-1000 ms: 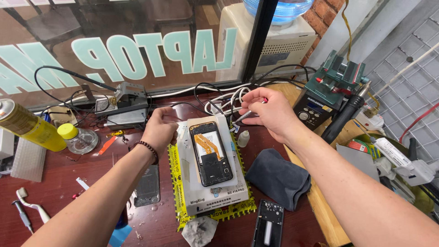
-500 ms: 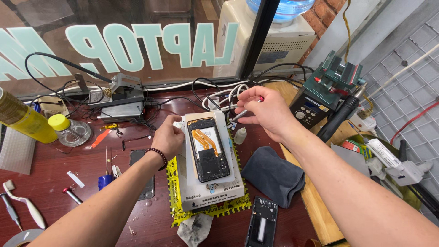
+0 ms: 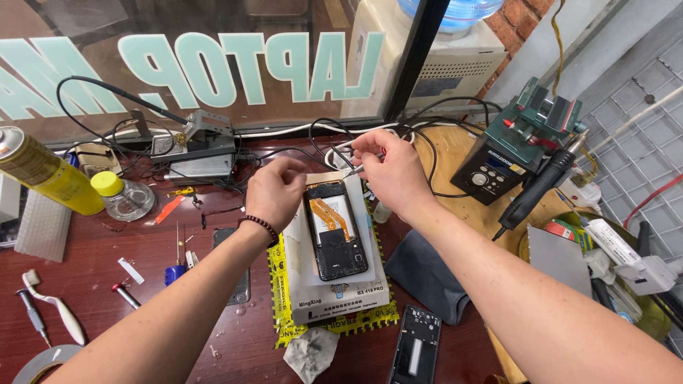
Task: The person uses a screwdriver to remove screws from a smartphone chassis, then uses a metal prying tool to separate the screen from the frame. The person handles the phone and tools throughout the process.
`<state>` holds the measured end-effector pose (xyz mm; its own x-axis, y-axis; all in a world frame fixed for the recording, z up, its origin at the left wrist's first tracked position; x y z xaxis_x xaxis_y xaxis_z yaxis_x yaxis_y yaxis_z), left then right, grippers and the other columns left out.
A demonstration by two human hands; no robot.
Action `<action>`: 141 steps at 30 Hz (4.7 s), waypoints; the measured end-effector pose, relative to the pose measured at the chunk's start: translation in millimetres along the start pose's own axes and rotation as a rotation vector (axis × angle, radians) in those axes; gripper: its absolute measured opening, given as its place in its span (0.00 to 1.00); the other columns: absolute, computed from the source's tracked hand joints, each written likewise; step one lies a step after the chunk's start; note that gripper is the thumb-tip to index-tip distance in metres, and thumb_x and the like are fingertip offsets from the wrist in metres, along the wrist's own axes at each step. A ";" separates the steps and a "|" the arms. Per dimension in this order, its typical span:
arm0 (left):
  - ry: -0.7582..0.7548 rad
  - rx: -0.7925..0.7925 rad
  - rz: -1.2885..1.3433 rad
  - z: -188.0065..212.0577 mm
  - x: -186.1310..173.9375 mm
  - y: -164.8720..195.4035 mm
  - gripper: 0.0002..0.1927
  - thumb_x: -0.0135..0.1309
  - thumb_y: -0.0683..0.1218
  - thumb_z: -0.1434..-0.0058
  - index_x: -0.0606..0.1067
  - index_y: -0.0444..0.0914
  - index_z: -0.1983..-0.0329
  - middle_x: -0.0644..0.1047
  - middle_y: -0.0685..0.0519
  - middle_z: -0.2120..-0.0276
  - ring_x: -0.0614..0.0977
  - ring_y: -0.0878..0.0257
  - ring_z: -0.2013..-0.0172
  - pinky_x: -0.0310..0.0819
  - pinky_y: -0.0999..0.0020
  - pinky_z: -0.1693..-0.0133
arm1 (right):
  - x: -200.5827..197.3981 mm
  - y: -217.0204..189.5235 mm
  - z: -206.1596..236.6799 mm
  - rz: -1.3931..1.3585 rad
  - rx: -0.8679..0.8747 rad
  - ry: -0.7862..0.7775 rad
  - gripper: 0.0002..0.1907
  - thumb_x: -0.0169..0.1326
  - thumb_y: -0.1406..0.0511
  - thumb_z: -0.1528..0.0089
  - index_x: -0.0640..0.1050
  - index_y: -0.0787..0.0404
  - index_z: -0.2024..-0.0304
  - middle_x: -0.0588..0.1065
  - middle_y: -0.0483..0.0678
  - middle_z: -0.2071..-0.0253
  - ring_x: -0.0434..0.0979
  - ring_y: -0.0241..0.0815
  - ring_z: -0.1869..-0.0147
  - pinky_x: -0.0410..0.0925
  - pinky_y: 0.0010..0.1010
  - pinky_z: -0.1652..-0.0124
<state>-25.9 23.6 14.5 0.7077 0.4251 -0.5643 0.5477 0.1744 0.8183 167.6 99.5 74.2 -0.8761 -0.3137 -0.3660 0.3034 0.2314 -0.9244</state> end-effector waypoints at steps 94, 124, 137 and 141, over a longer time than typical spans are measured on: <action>-0.380 -0.027 -0.218 -20.1 28.5 31.3 0.16 0.62 0.46 0.47 0.83 0.46 0.53 0.84 0.46 0.60 0.86 0.53 0.59 0.79 0.61 0.53 | -3.1 -9.7 -28.6 0.042 -0.055 -0.149 0.14 0.46 0.74 0.37 0.81 0.62 0.54 0.81 0.48 0.63 0.85 0.36 0.59 0.75 0.27 0.62; -0.202 -0.303 -0.245 44.9 2.6 -32.8 0.10 0.61 0.50 0.43 0.83 0.40 0.62 0.84 0.43 0.64 0.85 0.48 0.60 0.78 0.55 0.54 | 29.2 -2.0 -13.4 -0.061 -0.036 -0.110 0.10 0.49 0.71 0.35 0.79 0.64 0.54 0.80 0.47 0.64 0.83 0.34 0.60 0.77 0.27 0.65; -0.200 -0.211 -0.358 42.6 4.9 -23.4 0.09 0.59 0.48 0.42 0.83 0.41 0.61 0.83 0.43 0.63 0.84 0.46 0.59 0.78 0.53 0.54 | 28.3 -0.6 -14.7 -0.039 -0.049 -0.097 0.10 0.49 0.71 0.35 0.79 0.64 0.54 0.81 0.47 0.64 0.84 0.34 0.61 0.77 0.27 0.65; -0.201 -0.187 -0.372 42.2 5.6 -23.3 0.09 0.59 0.48 0.42 0.83 0.41 0.61 0.83 0.43 0.62 0.84 0.47 0.59 0.78 0.53 0.54 | 28.4 -5.5 -15.2 0.003 -0.048 -0.100 0.08 0.50 0.70 0.35 0.79 0.63 0.55 0.80 0.46 0.66 0.83 0.33 0.62 0.78 0.27 0.66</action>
<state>-15.8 -15.6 -12.3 0.5610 0.1259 -0.8182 0.7038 0.4477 0.5515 135.3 103.3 70.6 -0.8327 -0.4032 -0.3796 0.2853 0.2752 -0.9181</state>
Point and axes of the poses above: each hand's wrist, its own z-axis away from the middle knuckle, its own x-axis out of the palm, y = z × x, the point moved 1 cm from there along -z, towards the middle knuckle
